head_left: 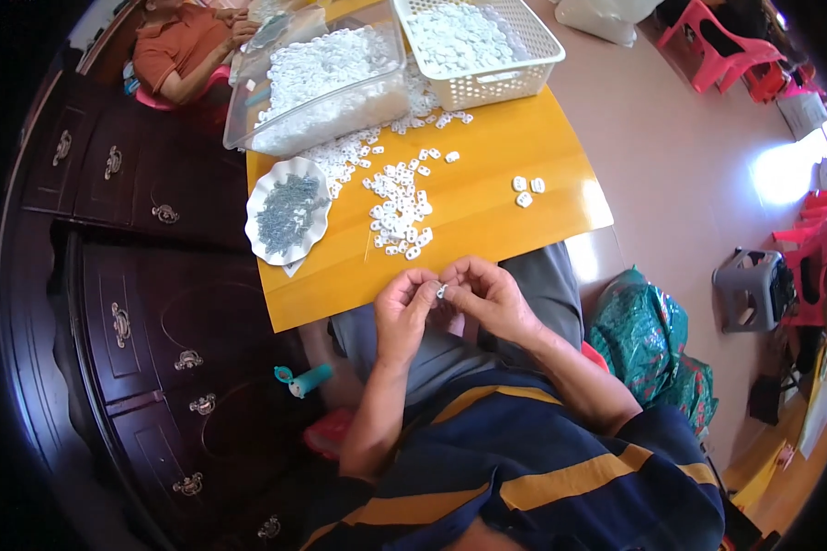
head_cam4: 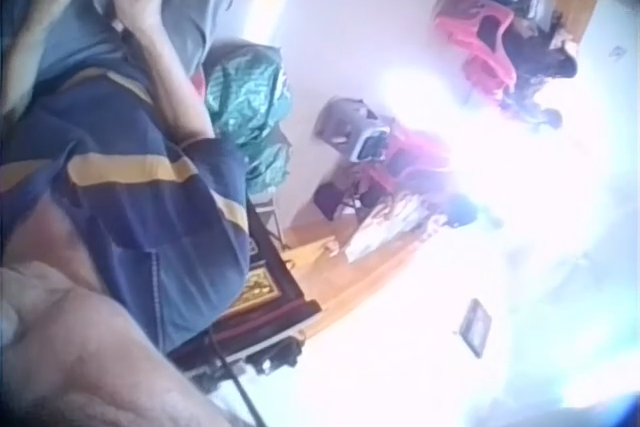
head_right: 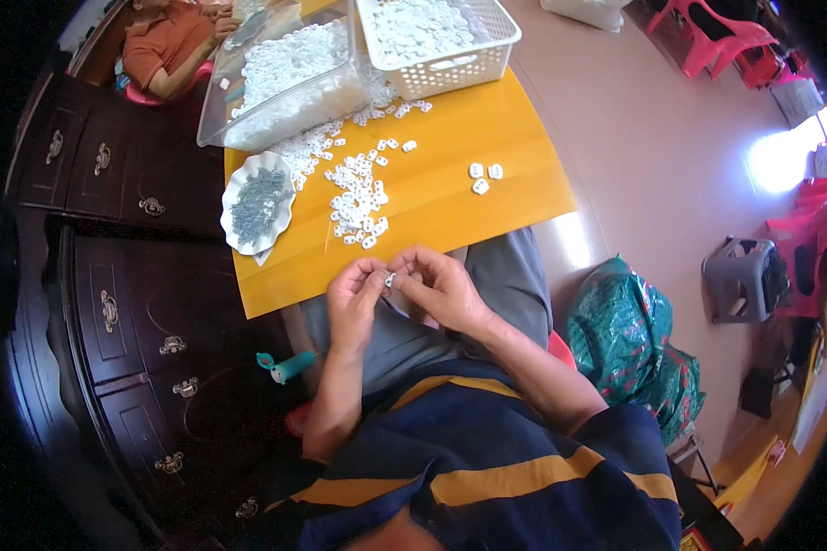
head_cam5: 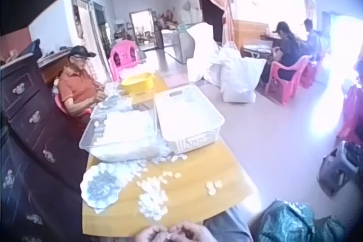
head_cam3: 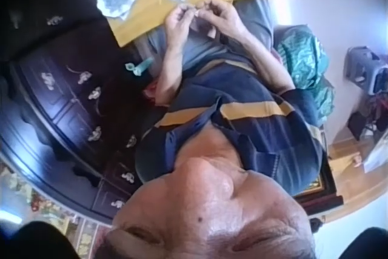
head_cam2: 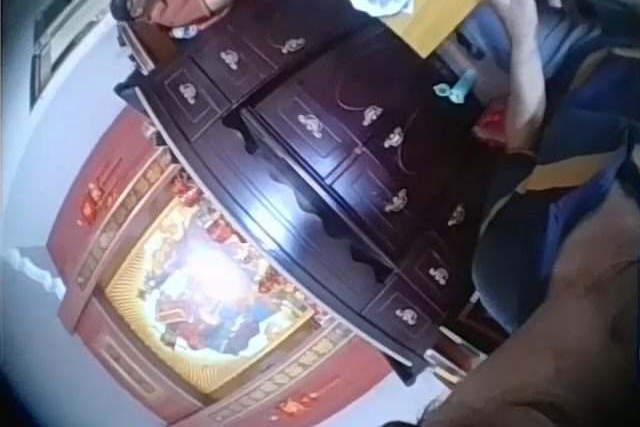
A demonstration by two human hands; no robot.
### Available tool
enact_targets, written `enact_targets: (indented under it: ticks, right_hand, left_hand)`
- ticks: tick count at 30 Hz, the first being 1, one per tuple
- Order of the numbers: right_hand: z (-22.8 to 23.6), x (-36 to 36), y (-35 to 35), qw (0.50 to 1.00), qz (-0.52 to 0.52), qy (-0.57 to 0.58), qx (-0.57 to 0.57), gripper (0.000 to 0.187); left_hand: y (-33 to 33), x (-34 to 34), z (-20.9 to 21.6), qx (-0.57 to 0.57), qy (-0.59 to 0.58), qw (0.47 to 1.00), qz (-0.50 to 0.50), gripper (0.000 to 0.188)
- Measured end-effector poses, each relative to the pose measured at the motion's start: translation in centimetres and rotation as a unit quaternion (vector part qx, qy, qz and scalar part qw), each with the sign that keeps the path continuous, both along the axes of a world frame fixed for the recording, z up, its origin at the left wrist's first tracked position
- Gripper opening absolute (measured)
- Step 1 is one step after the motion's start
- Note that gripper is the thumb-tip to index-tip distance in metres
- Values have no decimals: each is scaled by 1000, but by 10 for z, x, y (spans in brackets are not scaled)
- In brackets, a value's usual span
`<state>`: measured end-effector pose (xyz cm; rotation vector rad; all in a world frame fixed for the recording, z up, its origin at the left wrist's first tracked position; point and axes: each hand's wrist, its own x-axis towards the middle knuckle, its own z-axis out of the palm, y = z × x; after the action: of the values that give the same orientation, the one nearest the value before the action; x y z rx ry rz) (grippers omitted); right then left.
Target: Manually assemble small white plastic components at a work table.
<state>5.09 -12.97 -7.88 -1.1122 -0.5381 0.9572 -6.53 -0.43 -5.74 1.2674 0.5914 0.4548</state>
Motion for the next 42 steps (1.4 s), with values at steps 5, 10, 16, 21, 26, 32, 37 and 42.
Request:
enact_targets:
  ticks: [5,10,16,21,26,32,37,42]
  right_hand:
    - [1,1,-2,999,-18,26,-5,10]
    - [10,3,-5,999,4,22,-33,11]
    - [12,1,-4,999,-6,34,-21,9]
    - [3,2,-4,999,-33,2,-31,10]
    - [2,5,-5,998,-46,12,-29,11]
    - [1,6,-5,998,-53,-16,-33,11]
    - [12,10,-8,994,-50,-75,-56,10]
    - [18,12,-11,982,-43,-171,-62,8]
  left_hand:
    - [0,-2,-4,-1,6,1000,0,8]
    - [1,-2,5,6,7,1000,-1,8]
    - [3,-2,6,-5,31,999,-28,11]
    - [1,1,10,8,46,999,-26,10]
    - [4,2,9,25,46,998,-33,8]
    - [4,3,9,43,45,998,-24,7]
    - [5,1,10,78,53,995,-37,8]
    - [10,1,10,165,75,981,-75,8]
